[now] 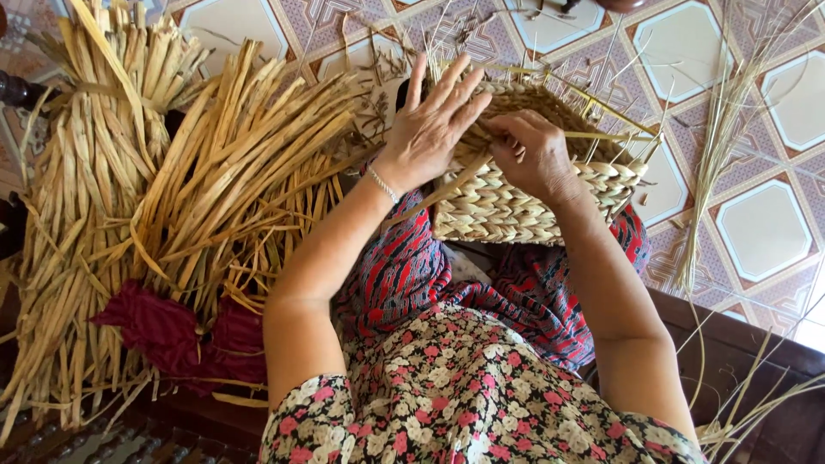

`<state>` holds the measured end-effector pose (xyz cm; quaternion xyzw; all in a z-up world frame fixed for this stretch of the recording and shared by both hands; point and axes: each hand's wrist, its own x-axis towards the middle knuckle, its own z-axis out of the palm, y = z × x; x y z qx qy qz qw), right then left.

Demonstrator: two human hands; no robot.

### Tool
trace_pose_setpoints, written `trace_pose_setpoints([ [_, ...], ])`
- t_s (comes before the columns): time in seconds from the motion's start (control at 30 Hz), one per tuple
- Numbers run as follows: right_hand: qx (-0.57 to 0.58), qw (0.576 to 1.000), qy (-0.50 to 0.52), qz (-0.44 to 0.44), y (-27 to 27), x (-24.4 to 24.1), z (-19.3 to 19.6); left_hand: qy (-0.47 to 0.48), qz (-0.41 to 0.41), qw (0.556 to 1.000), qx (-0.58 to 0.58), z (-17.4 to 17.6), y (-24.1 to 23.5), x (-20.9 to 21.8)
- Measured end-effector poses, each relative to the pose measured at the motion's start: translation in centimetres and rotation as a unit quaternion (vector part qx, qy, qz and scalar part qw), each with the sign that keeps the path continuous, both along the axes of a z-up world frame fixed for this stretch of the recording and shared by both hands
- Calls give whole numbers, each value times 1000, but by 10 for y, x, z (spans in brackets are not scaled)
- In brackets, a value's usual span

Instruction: The person trims excess fibers from a woven basket using scissors, then weaves dried plant fibers around the basket rim and frame by hand.

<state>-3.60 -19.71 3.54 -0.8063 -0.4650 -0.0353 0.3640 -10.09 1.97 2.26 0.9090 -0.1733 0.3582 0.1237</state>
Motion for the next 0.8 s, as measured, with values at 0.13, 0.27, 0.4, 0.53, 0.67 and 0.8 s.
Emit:
trace_pose_setpoints([
  [0.13, 7, 1000, -14, -19, 2, -1, -7, 80, -17, 995, 51, -47, 14, 15],
  [0.27, 19, 995, -64, -67, 6, 0, -29, 137, -25, 990, 4, -92, 14, -6],
  [0.4, 21, 992, -85, -87, 16, -6, -24, 218, -41, 970, -103, -85, 5, -32],
  [0.53, 41, 989, -102, -102, 23, -12, -18, 323, -47, 904, -275, -82, 23, -23],
  [0.67, 15, 986, -84, -141, 24, -9, -27, 359, 1, 899, -252, -45, 46, -25],
  [0.8, -9, 981, -164, -104, 33, -16, -21, 230, 93, 957, -150, -42, 60, -52],
])
